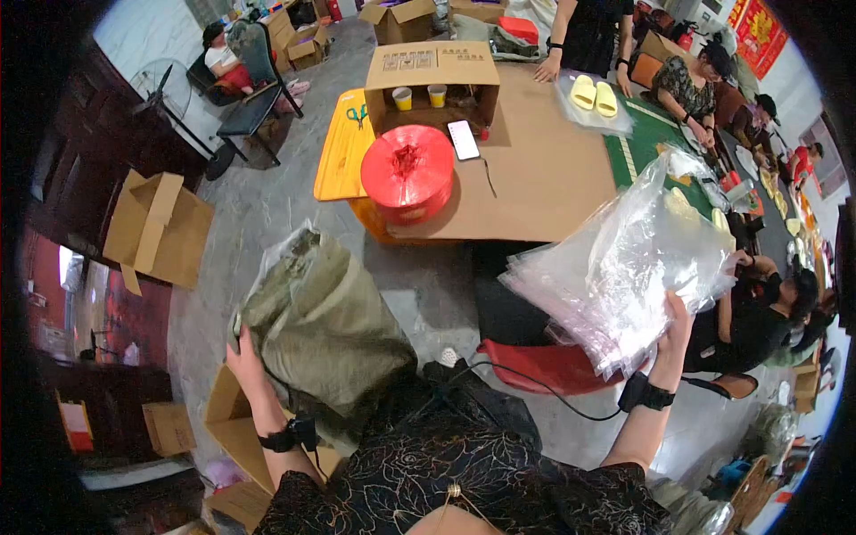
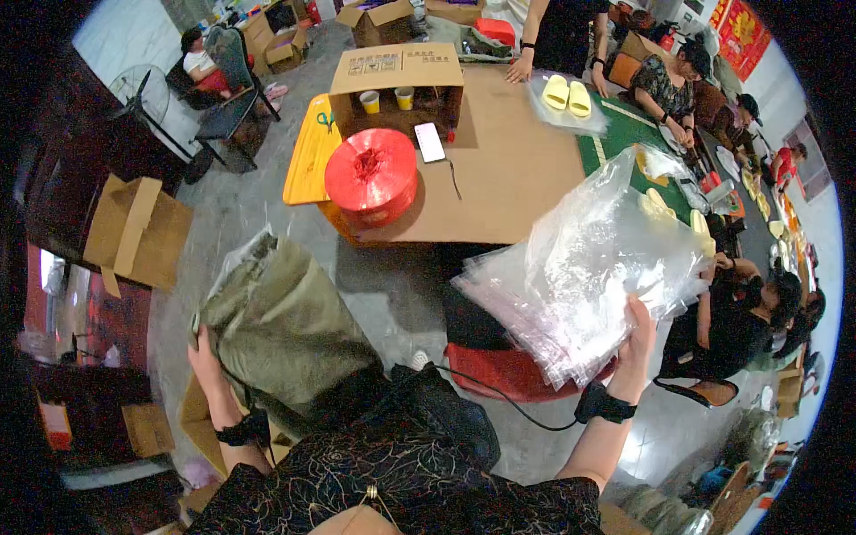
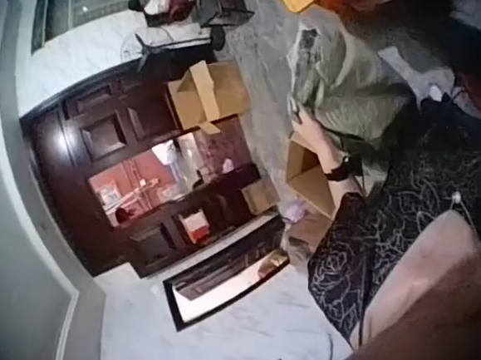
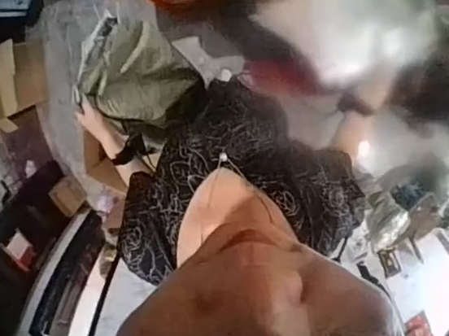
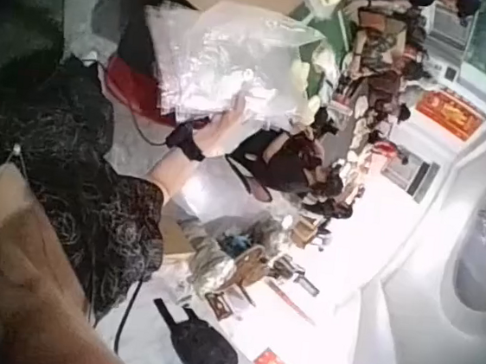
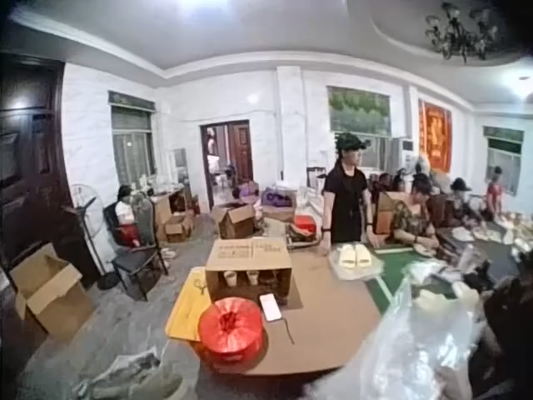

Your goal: Packaging pairs of slippers into plastic bags and preparing them for shipment in a manufacturing setting.

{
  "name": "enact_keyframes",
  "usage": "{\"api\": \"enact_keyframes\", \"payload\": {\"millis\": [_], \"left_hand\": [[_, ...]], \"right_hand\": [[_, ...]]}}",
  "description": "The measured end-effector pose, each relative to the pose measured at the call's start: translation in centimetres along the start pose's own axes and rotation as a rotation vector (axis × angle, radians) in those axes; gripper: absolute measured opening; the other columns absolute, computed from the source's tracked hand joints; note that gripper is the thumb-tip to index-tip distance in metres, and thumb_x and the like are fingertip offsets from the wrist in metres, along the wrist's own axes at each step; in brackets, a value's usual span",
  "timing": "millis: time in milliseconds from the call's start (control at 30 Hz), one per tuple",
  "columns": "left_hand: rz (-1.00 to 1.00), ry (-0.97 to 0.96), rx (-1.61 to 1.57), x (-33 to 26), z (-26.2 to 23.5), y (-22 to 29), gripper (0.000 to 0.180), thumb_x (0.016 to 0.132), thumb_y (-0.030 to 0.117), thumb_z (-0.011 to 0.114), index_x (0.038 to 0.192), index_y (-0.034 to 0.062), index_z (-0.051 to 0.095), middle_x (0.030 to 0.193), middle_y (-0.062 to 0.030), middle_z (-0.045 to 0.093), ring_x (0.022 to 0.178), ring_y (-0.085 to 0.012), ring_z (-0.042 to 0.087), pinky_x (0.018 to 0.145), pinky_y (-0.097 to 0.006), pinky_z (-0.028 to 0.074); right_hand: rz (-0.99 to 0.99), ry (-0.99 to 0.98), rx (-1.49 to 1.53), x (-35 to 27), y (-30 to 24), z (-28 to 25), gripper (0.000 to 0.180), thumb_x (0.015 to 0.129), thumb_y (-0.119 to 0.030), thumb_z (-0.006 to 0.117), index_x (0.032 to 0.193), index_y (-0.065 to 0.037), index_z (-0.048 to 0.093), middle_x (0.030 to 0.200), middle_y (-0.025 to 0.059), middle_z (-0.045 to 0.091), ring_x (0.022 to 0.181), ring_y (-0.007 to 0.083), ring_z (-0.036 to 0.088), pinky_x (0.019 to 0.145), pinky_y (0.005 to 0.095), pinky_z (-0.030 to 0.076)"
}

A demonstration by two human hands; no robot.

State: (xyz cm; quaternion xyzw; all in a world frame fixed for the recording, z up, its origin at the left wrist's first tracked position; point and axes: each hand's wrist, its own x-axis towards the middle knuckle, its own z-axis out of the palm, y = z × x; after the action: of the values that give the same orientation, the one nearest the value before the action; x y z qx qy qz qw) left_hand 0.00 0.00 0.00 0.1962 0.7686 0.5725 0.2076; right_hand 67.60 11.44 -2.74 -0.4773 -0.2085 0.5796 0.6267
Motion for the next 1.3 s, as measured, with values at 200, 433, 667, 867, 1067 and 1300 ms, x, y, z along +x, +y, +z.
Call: {"api": "enact_keyframes", "payload": {"millis": [200,433,667,867,1067,1300], "left_hand": [[-0.046,0.013,0.141,6.9,1.0,-0.1,0.033,0.088,0.013,0.054,0.118,-0.0021,0.053,0.11,-0.0095,0.057,0.095,-0.0188,0.054,0.084,-0.031,0.041],[0.026,-0.283,0.36,14.7,13.2,0.6,0.03,0.081,0.013,0.059,0.106,-0.0039,0.058,0.09,-0.0047,0.061,0.082,-0.0134,0.052,0.075,-0.027,0.041],[0.213,-0.438,0.56,22.9,21.5,3.9,0.031,0.079,0.012,0.063,0.107,-0.0003,0.056,0.079,-0.0067,0.058,0.074,-0.015,0.052,0.069,-0.028,0.042],[0.711,-0.445,0.539,24.1,25.5,4.6,0.05,0.078,0.008,0.069,0.123,0.0073,0.048,0.11,-0.01,0.052,0.092,-0.0219,0.058,0.077,-0.033,0.047],[0.681,-0.829,0.341,19.2,32.0,6.9,0.041,0.074,0.006,0.071,0.112,0.0029,0.055,0.116,-0.0128,0.056,0.102,-0.0267,0.058,0.086,-0.034,0.046],[0.712,-0.938,0.362,14.8,39.1,7.1,0.024,0.074,0.007,0.07,0.097,0.0036,0.061,0.103,-0.0139,0.062,0.092,-0.0291,0.063,0.081,-0.034,0.049]], "right_hand": [[-0.101,0.206,-0.157,6.3,1.9,5.6,0.038,0.078,-0.006,0.065,0.114,0.005,0.054,0.103,0.0103,0.061,0.089,0.0196,0.06,0.076,0.0301,0.049],[-0.036,0.186,-0.228,14.3,3.3,11.7,0.038,0.077,-0.007,0.065,0.111,0.007,0.054,0.099,0.0125,0.061,0.086,0.022,0.061,0.073,0.0334,0.051],[-0.039,0.182,-0.241,17.9,4.2,15.2,0.041,0.078,-0.008,0.063,0.114,0.008,0.053,0.1,0.0127,0.061,0.088,0.0224,0.061,0.075,0.0327,0.051],[0.039,0.221,-0.35,20.2,4.1,19.1,0.043,0.077,-0.008,0.063,0.116,0.006,0.052,0.101,0.0123,0.061,0.09,0.0215,0.061,0.078,0.0321,0.05],[0.076,0.143,-0.411,23.7,1.9,21.3,0.053,0.075,-0.008,0.063,0.124,0.005,0.046,0.106,0.0127,0.06,0.091,0.0215,0.061,0.081,0.0328,0.05],[0.185,-0.09,-0.105,30.6,0.9,17.3,0.055,0.076,-0.005,0.065,0.125,0.006,0.045,0.11,0.0111,0.06,0.093,0.0189,0.06,0.083,0.0323,0.049]]}}
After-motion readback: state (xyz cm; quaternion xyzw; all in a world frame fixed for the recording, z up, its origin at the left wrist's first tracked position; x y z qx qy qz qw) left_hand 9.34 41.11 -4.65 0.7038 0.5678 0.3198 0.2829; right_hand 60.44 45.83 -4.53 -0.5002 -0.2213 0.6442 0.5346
